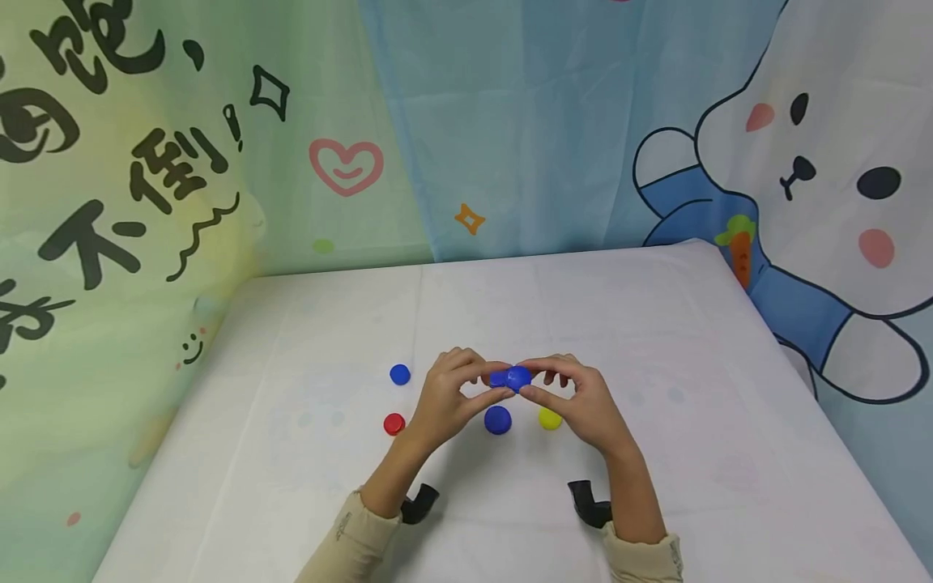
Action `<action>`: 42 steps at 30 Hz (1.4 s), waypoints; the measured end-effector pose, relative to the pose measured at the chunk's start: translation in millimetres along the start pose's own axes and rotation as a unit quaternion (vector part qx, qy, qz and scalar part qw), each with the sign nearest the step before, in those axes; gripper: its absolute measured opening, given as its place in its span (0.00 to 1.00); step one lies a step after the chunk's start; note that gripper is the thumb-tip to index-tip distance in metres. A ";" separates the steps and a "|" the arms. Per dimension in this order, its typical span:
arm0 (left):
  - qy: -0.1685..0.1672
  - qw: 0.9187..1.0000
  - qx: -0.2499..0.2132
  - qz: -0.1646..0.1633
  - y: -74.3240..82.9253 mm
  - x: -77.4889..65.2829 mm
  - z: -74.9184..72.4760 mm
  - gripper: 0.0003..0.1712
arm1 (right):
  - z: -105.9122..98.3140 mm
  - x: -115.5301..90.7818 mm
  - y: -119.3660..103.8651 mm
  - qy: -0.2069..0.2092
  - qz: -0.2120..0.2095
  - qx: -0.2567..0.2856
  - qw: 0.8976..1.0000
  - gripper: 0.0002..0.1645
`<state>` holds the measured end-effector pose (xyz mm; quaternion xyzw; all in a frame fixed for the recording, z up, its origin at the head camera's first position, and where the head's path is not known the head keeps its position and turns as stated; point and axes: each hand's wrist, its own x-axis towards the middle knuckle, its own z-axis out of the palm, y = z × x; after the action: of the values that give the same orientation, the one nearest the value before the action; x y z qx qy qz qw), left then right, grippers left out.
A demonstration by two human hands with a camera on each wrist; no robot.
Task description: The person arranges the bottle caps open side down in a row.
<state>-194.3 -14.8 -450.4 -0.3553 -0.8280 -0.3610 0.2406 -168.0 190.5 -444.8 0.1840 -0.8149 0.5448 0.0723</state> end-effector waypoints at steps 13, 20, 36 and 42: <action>-0.087 0.988 0.065 -0.109 -13.0 32.2 51.1 0.19 | -16.1 19.8 68.9 0.076 0.073 -0.128 0.986 0.21; -0.189 0.956 0.164 -0.152 -27.3 33.1 88.7 0.18 | -16.3 20.4 86.3 0.003 0.105 -0.175 0.979 0.23; -0.306 0.887 0.290 -0.190 -27.7 33.8 113.9 0.15 | -5.1 24.9 111.6 -0.047 0.095 -0.231 0.967 0.14; -0.305 0.886 0.293 -0.190 -26.8 31.6 109.1 0.15 | -4.1 25.8 109.5 -0.043 0.092 -0.258 0.961 0.16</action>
<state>-250.2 69.2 -509.2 -0.1964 -0.9804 -0.0145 -0.0035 -233.6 225.7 -529.3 0.1067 -0.9436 0.3118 0.0323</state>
